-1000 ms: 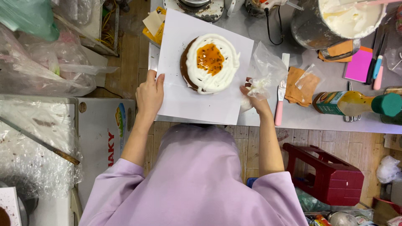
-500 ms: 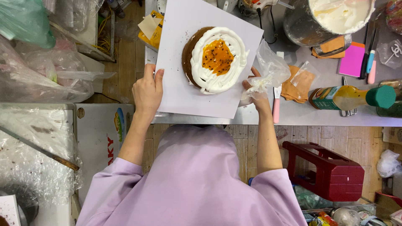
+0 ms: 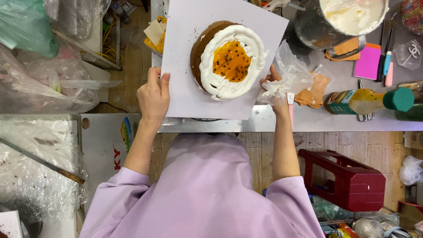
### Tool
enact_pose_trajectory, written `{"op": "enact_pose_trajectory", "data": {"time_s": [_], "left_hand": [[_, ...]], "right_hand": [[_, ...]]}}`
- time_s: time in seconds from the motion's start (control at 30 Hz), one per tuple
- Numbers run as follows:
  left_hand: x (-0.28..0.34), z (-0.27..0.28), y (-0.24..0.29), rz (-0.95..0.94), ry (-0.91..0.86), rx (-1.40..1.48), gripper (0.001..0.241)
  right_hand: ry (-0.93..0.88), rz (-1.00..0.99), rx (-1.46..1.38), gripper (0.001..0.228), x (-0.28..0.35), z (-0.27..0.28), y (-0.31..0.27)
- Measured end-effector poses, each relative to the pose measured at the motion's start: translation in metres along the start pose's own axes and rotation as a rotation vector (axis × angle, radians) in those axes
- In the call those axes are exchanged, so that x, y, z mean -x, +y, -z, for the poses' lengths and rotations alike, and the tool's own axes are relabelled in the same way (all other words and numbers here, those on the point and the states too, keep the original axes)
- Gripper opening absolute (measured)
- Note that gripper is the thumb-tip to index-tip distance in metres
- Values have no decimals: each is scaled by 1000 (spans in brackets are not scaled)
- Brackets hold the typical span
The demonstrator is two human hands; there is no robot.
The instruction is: The person spreads cream on a cake layer, adds a second layer, applies a liquid with a brush, and pipes cream and passion fruit topping to decorate the cake.
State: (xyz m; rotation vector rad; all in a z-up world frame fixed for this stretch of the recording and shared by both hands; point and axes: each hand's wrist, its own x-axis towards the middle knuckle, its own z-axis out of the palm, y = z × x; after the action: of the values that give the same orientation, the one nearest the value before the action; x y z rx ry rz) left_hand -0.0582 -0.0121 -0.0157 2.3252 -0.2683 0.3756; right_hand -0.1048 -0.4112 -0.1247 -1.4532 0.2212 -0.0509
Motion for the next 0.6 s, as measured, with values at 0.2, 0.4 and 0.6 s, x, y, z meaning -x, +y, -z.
{"op": "enact_pose_trajectory", "data": {"time_s": [0.2, 0.4, 0.6], "left_hand": [[-1, 5, 10, -21, 22, 33, 28], [0, 7, 10, -52, 52, 77, 26], [2, 0, -2, -16, 53, 88, 30]], "right_hand": [[2, 139, 86, 76, -4, 5, -11], [64, 159, 145, 74, -9, 11, -8], [84, 150, 228, 70, -7, 11, -23]]}}
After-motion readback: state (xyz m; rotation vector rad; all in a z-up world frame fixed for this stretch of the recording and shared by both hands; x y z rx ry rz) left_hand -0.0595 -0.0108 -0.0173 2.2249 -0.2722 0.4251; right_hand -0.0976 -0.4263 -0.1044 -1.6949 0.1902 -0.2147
